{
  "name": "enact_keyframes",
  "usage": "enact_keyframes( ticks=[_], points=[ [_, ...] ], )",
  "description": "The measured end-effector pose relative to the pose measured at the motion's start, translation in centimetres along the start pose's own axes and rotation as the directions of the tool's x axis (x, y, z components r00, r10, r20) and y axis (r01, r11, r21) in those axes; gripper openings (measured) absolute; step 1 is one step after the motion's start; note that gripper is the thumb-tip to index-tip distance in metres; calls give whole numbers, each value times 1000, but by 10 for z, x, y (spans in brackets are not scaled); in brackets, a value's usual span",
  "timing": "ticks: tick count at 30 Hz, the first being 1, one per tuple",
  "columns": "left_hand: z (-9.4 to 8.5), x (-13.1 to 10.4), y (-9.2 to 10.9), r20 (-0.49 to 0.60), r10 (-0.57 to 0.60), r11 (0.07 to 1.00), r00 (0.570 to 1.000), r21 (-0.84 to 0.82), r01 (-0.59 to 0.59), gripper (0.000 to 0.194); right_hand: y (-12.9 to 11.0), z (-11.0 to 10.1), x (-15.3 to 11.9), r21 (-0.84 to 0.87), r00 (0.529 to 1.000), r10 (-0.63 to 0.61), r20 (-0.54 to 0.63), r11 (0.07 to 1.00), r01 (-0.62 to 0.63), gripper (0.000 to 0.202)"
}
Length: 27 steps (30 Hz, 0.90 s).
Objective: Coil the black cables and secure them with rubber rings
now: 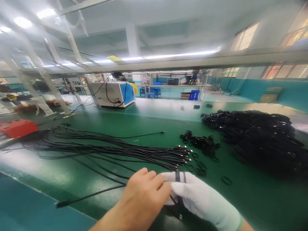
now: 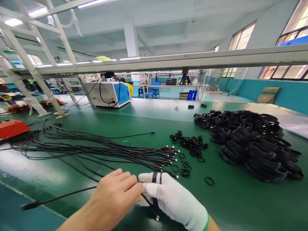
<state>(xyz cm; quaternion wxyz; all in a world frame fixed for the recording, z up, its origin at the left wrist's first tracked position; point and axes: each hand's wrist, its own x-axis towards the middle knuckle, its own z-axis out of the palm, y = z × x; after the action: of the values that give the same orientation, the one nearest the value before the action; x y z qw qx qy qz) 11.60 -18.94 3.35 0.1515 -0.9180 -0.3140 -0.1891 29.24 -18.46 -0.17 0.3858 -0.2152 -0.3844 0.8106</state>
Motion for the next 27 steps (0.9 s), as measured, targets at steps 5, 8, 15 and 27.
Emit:
enact_keyframes(
  ticks=[5,8,15,27],
  points=[
    [-17,5,-22,238,-113,912,965,-360,195,13,18,6,2,99,932,166,321,973,-208,40],
    [0,5,-28,425,-221,539,878,-697,473,9,29,8,6,249,886,245,394,899,-360,39],
    [34,-3,-23,410,-379,565,830,-608,558,25,17,12,12,420,986,-67,152,908,-3,45],
    [29,-9,26,325,-531,827,783,-6,563,20,-1,-13,16,285,965,-158,-208,934,215,34]
  ],
)
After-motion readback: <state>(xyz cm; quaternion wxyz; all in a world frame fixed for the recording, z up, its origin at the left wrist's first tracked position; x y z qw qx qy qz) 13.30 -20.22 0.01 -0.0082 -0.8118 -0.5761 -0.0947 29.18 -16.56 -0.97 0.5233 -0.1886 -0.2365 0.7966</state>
